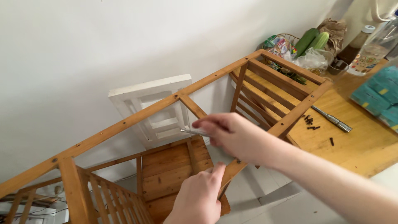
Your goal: The person assembles a wooden chair frame by inserting screws and tightening them with a screwdriver. They work on multiple joints of the frame, securing the pieces together.
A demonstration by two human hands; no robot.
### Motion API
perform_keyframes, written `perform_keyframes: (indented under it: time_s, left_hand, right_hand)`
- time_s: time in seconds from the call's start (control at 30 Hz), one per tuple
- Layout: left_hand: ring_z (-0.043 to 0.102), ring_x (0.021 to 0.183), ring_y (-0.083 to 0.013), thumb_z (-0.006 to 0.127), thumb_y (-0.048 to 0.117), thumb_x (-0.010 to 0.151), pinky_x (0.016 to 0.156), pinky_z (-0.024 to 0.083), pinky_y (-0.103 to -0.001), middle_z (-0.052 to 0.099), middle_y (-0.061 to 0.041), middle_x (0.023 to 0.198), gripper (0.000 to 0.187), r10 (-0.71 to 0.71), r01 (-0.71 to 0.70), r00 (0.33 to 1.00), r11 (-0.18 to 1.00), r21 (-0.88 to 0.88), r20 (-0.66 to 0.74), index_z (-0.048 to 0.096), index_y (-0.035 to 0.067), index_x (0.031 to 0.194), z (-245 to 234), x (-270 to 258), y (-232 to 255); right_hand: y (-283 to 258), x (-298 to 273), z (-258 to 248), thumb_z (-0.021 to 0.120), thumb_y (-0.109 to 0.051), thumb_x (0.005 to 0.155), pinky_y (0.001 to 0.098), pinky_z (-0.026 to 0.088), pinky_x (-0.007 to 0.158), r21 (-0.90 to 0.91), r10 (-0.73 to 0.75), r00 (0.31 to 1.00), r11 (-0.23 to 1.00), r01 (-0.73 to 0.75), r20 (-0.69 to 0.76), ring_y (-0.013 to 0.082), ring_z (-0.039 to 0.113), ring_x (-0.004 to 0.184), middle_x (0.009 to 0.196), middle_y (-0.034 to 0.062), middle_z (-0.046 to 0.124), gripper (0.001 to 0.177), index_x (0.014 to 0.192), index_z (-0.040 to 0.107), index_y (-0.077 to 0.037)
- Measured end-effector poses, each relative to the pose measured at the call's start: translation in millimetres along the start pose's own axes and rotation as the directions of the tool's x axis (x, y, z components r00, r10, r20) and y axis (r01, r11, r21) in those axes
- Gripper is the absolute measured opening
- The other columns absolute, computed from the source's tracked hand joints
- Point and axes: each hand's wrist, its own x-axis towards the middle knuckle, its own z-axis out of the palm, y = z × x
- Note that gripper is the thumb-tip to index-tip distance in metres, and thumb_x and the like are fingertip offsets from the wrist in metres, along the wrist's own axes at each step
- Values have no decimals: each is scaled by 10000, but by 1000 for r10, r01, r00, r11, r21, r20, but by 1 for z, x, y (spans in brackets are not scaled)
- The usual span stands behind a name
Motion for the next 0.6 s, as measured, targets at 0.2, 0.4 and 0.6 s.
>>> perform_keyframes:
  time_s: [0.2, 0.4, 0.6]
  left_hand:
    - [688, 988, -385, 719, 7, 734, 858, 549, -486, 692, -186, 1002, 734, -13, 13, 1000, 1000, -27, 12, 400, 55, 1393, 0, -2, -1]
    - [700, 948, -389, 715, -7, 722, 835, 561, -487, 696, -203, 971, 721, 16, -16, 1000, 1000, -26, -9, 411, 43, 1374, -1, 0, -2]
    - [709, 909, -396, 697, -36, 701, 804, 565, -498, 698, -204, 960, 700, 40, -42, 998, 998, -37, -45, 433, 31, 1346, 5, -1, -4]
  right_hand:
    - [7, -10, -4, 580, -220, 966, 327, 539, 703, -291, -250, 954, 936, 196, -163, 174, 642, 769, 831, 86, 725, 335, 1252, 712, -105]
    - [19, -19, 19, 540, -46, 893, 447, 527, 752, -647, -418, 812, 759, 65, -408, 342, 697, 953, 1091, 149, 721, 558, 1450, 514, -66]
    - [6, -7, 4, 575, 10, 824, 417, 569, 723, -851, -245, 945, 522, -59, -215, 319, 721, 911, 1000, 155, 722, 510, 1326, 487, 8]
